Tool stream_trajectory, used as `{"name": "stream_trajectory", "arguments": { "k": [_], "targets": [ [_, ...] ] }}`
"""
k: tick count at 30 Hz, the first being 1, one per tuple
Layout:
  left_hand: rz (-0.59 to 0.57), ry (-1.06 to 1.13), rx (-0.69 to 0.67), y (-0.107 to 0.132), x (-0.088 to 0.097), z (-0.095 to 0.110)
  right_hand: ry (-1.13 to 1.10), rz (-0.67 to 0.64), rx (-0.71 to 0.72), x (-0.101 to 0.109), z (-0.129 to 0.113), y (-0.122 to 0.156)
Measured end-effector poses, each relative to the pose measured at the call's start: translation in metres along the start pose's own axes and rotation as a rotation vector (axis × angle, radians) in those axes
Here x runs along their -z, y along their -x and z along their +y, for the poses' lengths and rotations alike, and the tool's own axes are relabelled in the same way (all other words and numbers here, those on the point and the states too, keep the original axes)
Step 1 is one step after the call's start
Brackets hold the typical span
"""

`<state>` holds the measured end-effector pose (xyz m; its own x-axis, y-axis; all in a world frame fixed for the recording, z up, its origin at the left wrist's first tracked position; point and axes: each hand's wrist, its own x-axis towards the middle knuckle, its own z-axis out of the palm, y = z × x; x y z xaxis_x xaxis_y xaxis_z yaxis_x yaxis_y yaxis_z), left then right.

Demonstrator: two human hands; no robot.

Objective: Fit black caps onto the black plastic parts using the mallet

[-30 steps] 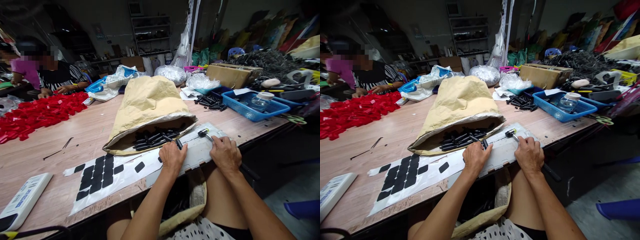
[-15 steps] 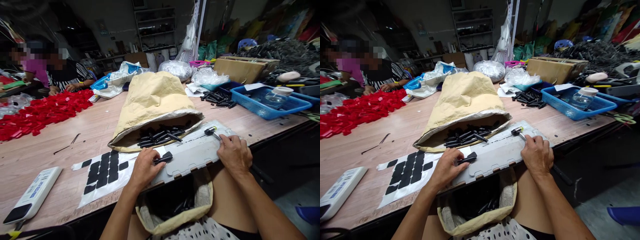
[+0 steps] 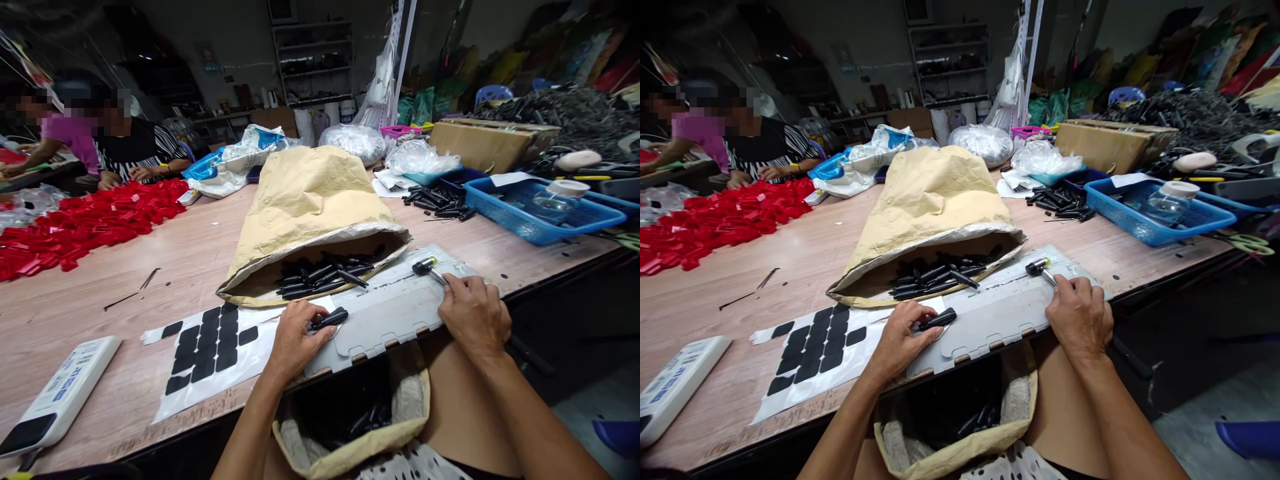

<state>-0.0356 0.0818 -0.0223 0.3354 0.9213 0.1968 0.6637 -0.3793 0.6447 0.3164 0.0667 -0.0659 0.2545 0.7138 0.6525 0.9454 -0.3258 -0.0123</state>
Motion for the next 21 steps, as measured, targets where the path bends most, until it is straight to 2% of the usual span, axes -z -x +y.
{"name": "stream_trajectory", "arguments": {
  "k": [8,14,18,21],
  "targets": [
    [0.122,0.179,0.07,0.0028,-0.0086,-0.007,0.011,0.015,0.022,-0.0016,0.0013,0.0003],
    [0.167,0.226,0.039,0.0045,-0.0092,-0.0044,0.002,0.008,0.011,-0.0005,0.0005,-0.0003],
    [0.073,0.032,-0.055,0.0043,-0.0047,-0.0029,0.008,0.003,0.012,-0.0011,0.0009,-0.0001],
    [0.017,-0.008,-0.053,0.0029,-0.0012,-0.002,0.008,0.002,0.016,-0.0016,0.0011,0.0001]
  ]
}}
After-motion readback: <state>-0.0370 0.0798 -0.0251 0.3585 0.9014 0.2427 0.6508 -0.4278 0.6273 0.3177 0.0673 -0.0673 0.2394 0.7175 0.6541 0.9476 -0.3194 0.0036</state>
